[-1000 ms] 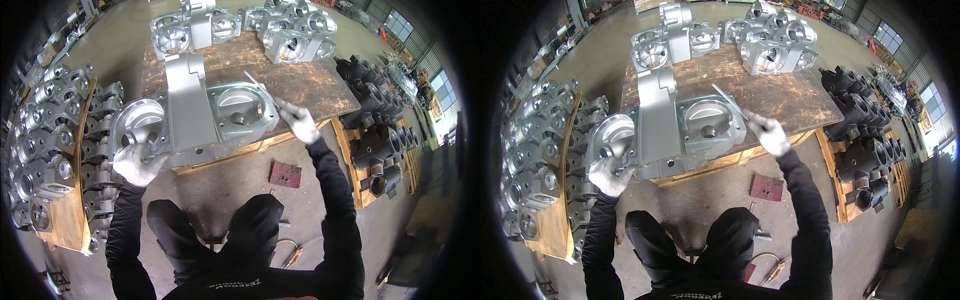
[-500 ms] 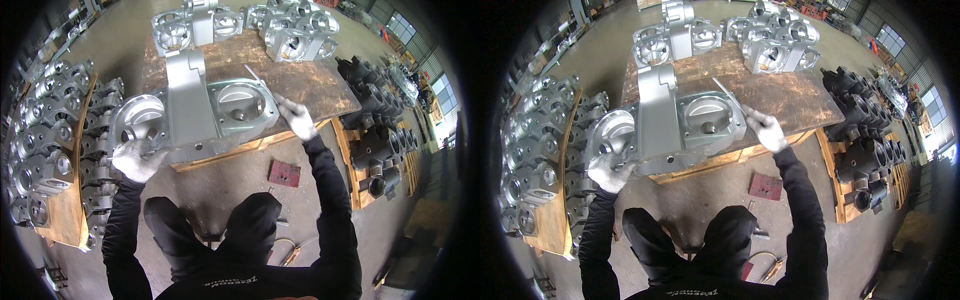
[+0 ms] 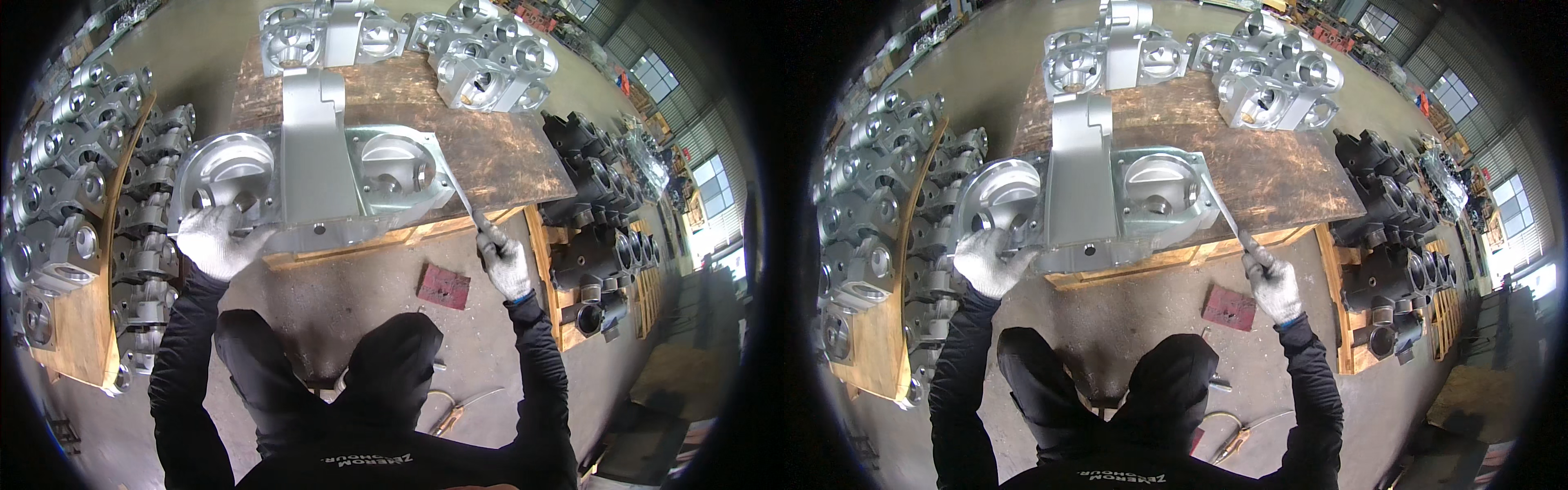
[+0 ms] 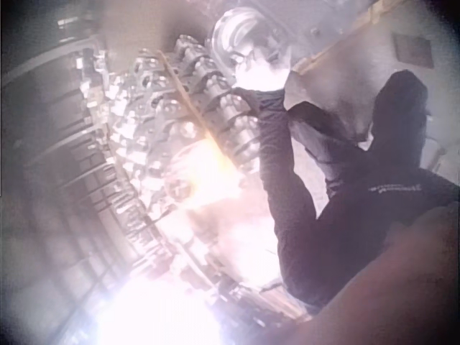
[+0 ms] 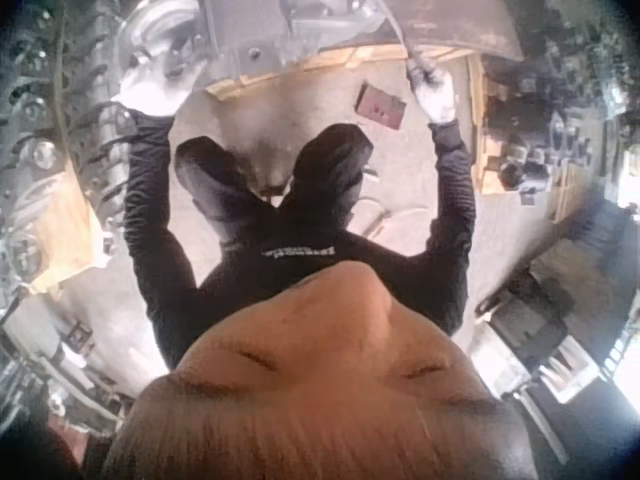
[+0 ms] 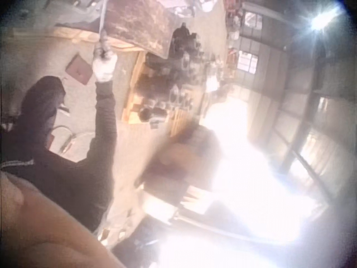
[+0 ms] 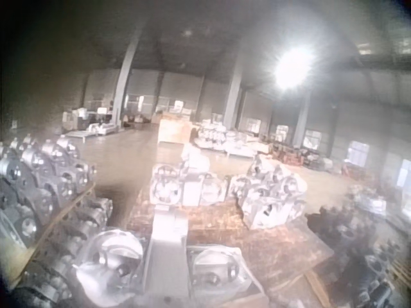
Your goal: The person uses a wire brush and a hammer to deburr and smooth the edges of a large metal casting on a wooden workbench. They repeatedly reposition the part and work on different edges and surfaces, then place the finished piece on a nearby pallet.
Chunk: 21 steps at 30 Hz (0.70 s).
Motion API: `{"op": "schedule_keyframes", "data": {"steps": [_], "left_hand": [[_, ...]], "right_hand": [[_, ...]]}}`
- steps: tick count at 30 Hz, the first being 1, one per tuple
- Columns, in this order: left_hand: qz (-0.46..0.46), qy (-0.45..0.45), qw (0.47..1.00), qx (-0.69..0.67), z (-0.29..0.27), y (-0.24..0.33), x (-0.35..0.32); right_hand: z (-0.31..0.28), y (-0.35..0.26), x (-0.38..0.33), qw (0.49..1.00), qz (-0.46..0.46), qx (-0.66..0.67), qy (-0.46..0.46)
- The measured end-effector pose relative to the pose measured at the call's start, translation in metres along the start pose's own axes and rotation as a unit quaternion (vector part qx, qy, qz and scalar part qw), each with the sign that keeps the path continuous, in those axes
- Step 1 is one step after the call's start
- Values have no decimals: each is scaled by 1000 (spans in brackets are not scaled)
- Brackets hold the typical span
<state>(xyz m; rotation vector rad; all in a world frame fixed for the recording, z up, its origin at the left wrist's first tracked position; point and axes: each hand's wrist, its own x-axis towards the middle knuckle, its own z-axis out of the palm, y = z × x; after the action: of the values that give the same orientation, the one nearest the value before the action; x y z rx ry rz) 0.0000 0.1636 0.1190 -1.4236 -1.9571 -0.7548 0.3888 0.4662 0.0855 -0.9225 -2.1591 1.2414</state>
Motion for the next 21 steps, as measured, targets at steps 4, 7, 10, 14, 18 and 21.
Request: {"op": "schedule_keyframes", "data": {"steps": [4, 7, 10, 14, 18, 21], "left_hand": [[30, 14, 999, 20, -3, 1, 5], [28, -4, 1000, 11, -3, 2, 6], [-3, 2, 999, -33, -4, 3, 5], [2, -6, 1000, -9, -4, 2, 4], [33, 31, 999, -3, -3, 0, 6], [34, 79, 996, -13, 0, -1, 7]], "right_hand": [[22, -13, 12, 985, -139, -80, 64], [39, -32, -5, 993, -77, 8, 92], [53, -50, -25, 963, -151, -181, 129], [69, -63, -16, 898, -180, -341, 209], [85, -68, -16, 922, -67, -313, 218], [94, -66, -24, 937, -93, -277, 193]]}}
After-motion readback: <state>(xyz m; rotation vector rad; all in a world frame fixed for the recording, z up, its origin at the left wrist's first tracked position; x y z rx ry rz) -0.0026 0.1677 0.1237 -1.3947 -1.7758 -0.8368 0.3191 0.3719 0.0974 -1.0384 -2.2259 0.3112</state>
